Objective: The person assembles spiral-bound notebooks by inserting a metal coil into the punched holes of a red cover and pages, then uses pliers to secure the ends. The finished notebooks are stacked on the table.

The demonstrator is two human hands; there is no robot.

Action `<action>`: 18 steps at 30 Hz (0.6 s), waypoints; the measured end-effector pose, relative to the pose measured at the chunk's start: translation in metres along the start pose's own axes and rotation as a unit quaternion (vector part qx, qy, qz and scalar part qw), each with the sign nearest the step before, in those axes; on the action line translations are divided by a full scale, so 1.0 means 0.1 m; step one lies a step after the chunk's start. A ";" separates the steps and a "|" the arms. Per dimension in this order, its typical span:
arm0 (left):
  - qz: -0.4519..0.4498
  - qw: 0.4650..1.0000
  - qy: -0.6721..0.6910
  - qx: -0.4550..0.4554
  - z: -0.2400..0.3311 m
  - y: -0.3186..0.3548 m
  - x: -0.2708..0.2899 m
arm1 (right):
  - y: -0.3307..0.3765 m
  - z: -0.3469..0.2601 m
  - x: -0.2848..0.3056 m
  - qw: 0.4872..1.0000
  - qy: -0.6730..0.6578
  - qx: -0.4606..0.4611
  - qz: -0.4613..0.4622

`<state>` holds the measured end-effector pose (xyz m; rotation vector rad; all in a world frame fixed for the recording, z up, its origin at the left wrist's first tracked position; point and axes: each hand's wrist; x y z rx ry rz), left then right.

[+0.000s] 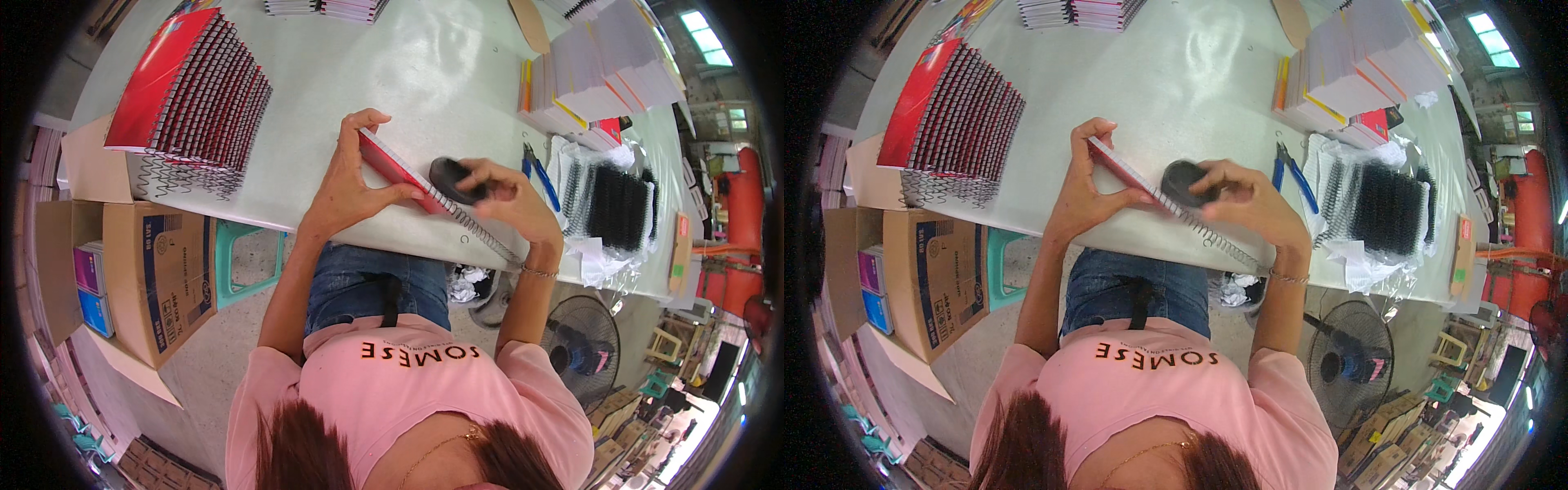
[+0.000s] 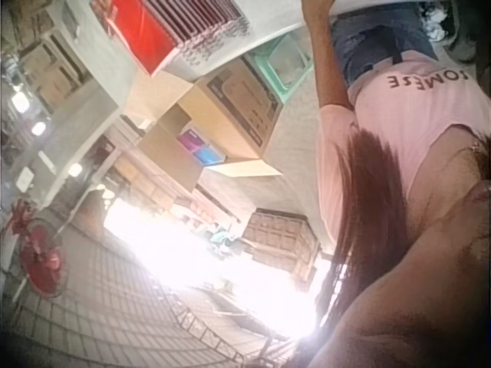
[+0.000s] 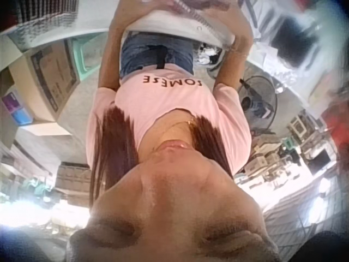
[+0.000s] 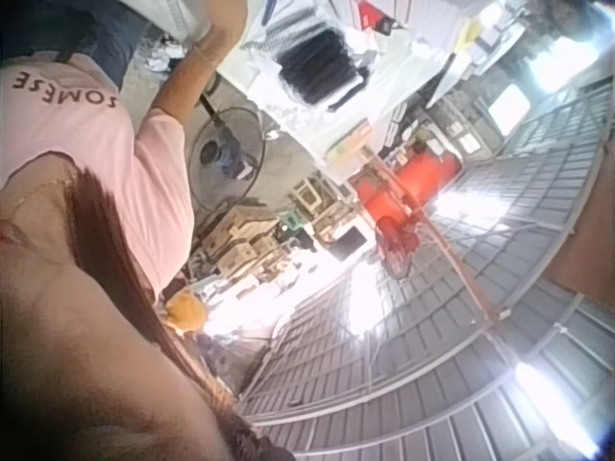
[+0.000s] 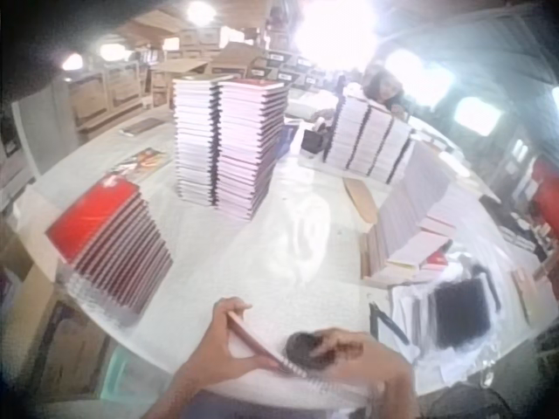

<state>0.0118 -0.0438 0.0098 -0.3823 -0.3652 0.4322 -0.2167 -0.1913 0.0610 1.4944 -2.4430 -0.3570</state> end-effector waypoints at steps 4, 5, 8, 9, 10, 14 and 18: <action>0.003 1.000 0.007 -0.001 0.00 0.00 0.00 | 0.04 -0.11 -0.02 0.998 -0.043 0.036 0.030; 0.005 1.000 0.008 -0.003 0.00 0.00 -0.01 | 0.08 -0.11 0.03 0.996 -0.057 0.063 -0.034; 0.002 1.000 0.023 -0.002 -0.02 -0.01 0.00 | 0.16 -0.17 0.02 0.998 -0.026 0.045 -0.041; 0.003 1.000 0.026 0.009 -0.02 0.00 0.00 | 0.10 -0.19 0.00 0.993 0.094 -0.027 0.063; 0.006 0.999 0.030 0.017 -0.02 0.01 0.00 | 0.06 -0.16 0.02 0.993 0.076 -0.033 0.080; -0.009 0.999 0.034 0.030 0.01 -0.02 0.00 | 0.10 -0.05 0.06 0.972 -0.138 0.114 -0.150; -0.011 0.998 0.047 0.039 -0.02 -0.03 0.01 | 0.04 -0.10 0.04 1.000 -0.020 0.004 0.023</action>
Point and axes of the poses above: each hand's wrist, its own y-axis away from the middle knuckle, its own x-axis out of the back of the hand, z = x × y, and after that the axes turned 7 degrees about -x, right-handed
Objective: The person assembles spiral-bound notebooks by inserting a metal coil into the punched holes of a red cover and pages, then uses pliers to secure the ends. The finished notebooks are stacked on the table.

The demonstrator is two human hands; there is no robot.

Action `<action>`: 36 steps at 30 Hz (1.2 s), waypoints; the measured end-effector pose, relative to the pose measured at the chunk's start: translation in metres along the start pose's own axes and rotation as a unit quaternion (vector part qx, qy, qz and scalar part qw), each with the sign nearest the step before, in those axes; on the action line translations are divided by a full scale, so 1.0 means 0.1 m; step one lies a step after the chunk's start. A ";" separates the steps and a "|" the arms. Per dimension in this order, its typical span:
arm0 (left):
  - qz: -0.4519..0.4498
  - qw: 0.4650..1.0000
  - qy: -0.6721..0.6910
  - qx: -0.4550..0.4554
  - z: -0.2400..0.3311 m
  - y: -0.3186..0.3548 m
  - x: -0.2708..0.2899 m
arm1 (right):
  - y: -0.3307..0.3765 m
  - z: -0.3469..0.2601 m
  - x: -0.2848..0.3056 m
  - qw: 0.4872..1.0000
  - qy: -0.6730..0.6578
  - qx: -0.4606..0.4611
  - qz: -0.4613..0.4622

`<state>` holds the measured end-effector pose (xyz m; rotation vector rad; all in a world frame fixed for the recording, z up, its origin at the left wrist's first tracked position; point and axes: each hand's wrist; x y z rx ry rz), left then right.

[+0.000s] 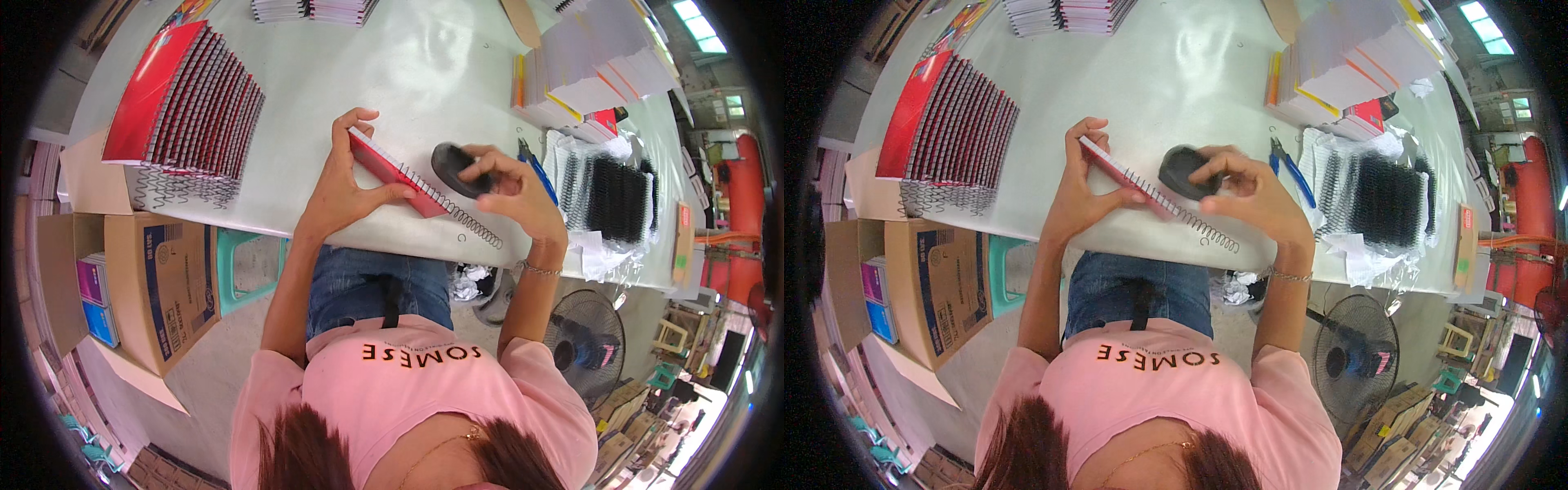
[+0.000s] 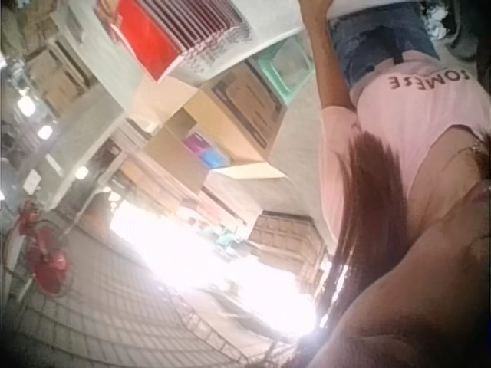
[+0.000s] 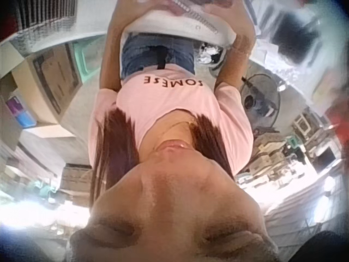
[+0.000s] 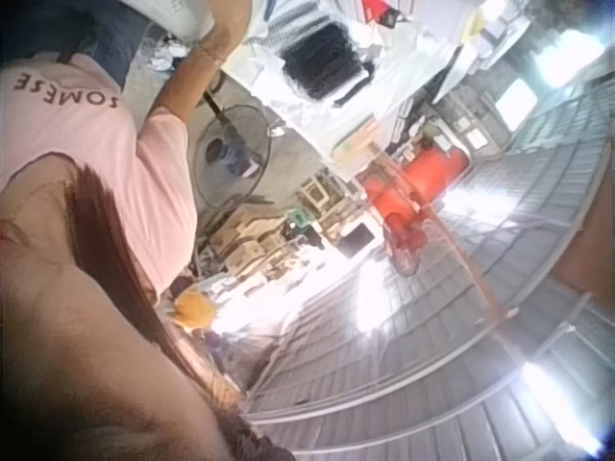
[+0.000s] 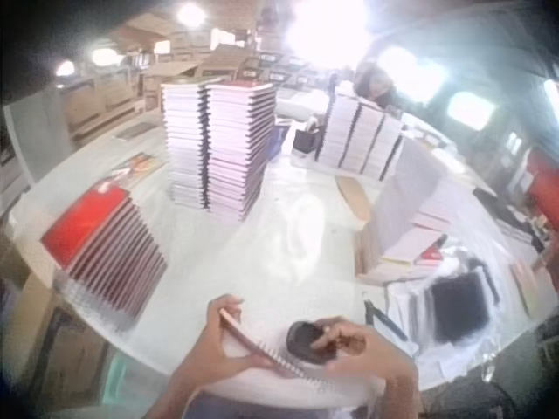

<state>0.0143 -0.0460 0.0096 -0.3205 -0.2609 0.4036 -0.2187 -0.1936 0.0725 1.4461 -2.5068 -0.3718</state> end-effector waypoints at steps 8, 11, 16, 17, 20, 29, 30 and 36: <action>-0.024 0.999 0.015 0.021 0.01 0.04 0.03 | 0.17 -0.23 -0.18 0.992 -0.005 0.058 -0.108; -0.023 0.999 0.019 0.024 0.00 0.01 0.04 | 0.07 -0.32 -0.17 0.998 0.052 0.012 -0.040; -0.025 1.000 0.018 0.006 0.00 0.04 0.02 | -0.07 -0.22 -0.21 0.979 0.181 0.023 0.090; -0.019 1.000 0.010 0.001 0.00 0.02 0.01 | -0.09 -0.16 -0.21 0.975 0.191 0.025 0.107; -0.030 0.999 0.010 0.004 0.00 0.03 0.02 | -0.06 -0.14 -0.20 0.993 0.099 0.040 0.042; -0.042 0.998 0.050 0.016 -0.04 0.02 0.01 | -0.05 -0.16 -0.27 0.990 -0.063 0.088 -0.087; -0.038 0.999 0.035 0.015 -0.04 0.05 0.01 | -0.12 -0.16 -0.32 0.998 -0.010 0.053 -0.013; -0.040 0.999 0.016 0.013 -0.02 0.06 0.03 | -0.14 -0.19 -0.34 0.997 0.051 0.048 0.019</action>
Point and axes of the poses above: each hand's wrist, its own y-axis away from the middle knuckle, its own x-axis out of the back of the hand, z = x × y, and after that the axes turned 7 degrees about -x, right-handed
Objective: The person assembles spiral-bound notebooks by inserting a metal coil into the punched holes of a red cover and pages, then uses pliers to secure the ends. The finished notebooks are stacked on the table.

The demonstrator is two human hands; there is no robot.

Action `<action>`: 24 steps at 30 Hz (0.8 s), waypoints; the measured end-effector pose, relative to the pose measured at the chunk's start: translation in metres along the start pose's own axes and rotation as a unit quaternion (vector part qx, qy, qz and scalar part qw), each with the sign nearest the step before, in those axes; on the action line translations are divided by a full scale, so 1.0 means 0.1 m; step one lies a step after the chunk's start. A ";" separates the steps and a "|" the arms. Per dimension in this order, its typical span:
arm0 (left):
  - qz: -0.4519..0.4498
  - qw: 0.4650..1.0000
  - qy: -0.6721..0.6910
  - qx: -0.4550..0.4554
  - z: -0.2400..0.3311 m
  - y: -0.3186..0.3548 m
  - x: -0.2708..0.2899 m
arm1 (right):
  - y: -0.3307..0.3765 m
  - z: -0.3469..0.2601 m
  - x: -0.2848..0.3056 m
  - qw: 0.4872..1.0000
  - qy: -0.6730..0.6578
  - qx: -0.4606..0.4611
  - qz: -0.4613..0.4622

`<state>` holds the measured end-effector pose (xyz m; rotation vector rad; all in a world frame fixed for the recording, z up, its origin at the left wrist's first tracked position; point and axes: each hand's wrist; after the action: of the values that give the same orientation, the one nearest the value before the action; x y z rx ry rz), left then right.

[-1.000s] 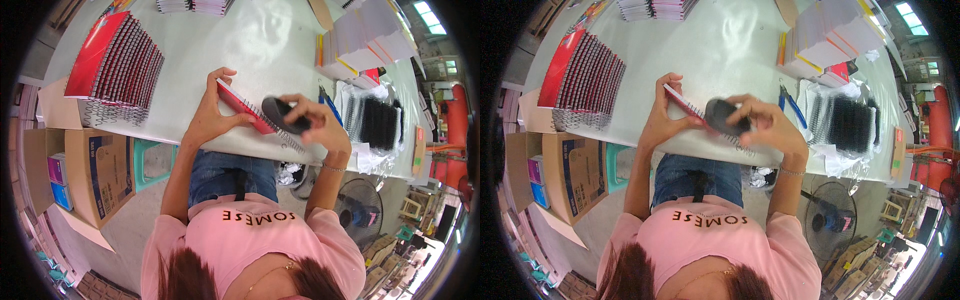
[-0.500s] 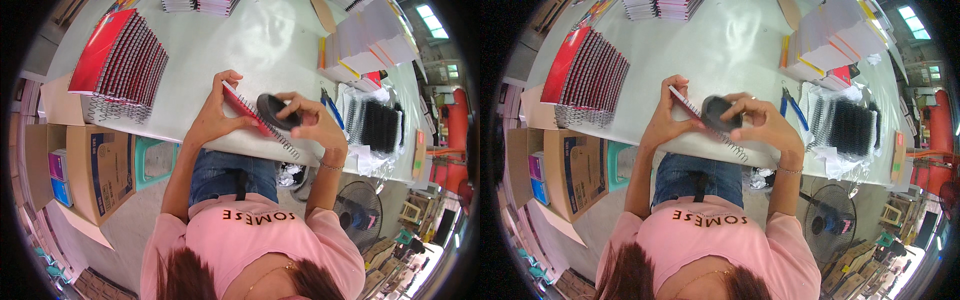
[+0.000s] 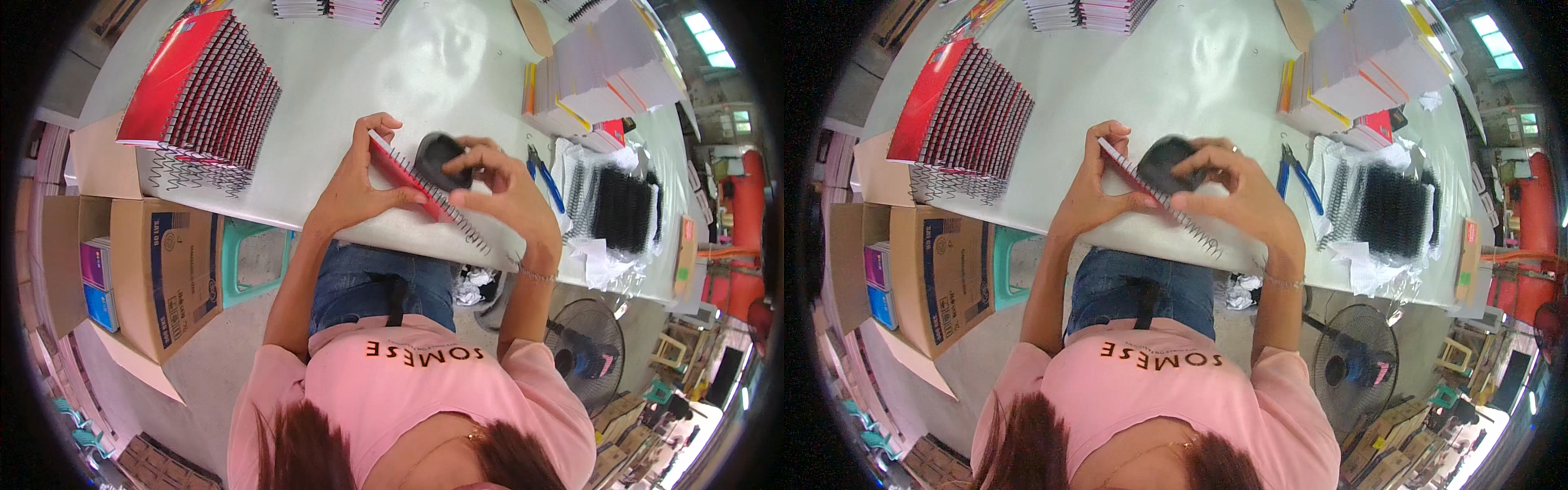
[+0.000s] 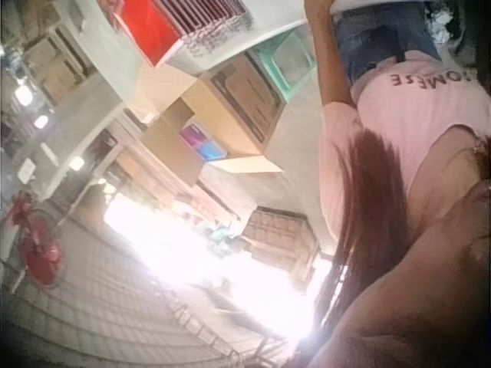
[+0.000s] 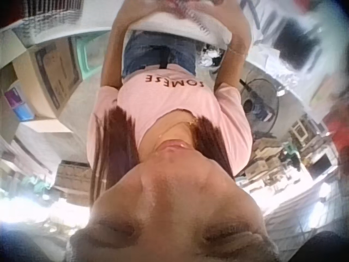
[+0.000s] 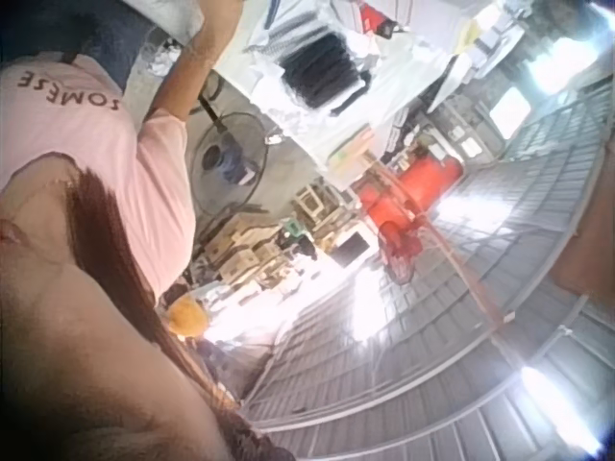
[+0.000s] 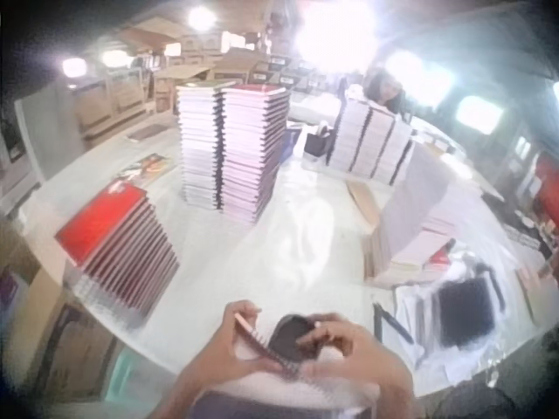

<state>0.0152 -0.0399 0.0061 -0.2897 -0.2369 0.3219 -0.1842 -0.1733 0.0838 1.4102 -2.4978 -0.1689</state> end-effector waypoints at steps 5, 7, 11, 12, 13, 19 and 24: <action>0.008 1.000 0.003 -0.013 -0.01 -0.06 0.00 | 0.01 0.03 -0.06 0.999 0.036 0.004 0.015; 0.009 1.000 0.000 -0.012 0.00 -0.05 -0.01 | -0.11 0.08 -0.04 0.995 0.069 -0.027 0.069; 0.004 1.000 -0.011 -0.016 0.01 -0.05 -0.02 | -0.06 0.11 -0.09 0.979 0.168 0.029 0.114; 0.003 1.000 -0.014 -0.015 0.01 -0.04 -0.01 | -0.09 0.08 -0.08 0.966 0.215 0.003 0.142; 0.001 1.000 -0.006 -0.006 0.02 -0.05 -0.01 | -0.07 0.08 -0.08 0.982 0.153 -0.002 0.111; -0.003 1.000 0.014 0.001 0.03 -0.04 -0.01 | -0.01 0.10 -0.08 0.998 -0.045 -0.040 0.011; 0.005 1.000 0.013 0.004 0.04 -0.04 -0.01 | 0.00 0.10 -0.07 0.998 -0.044 -0.021 0.033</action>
<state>0.0142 -0.0426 0.0106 -0.2867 -0.2093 0.3293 -0.1832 -0.1673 0.0733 1.3295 -2.5923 -0.2739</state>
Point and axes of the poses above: each hand's wrist, its own y-axis away from the middle knuckle, its own x-axis out of the back of the hand, z = x × y, and after that the axes turned 7 degrees about -x, right-handed
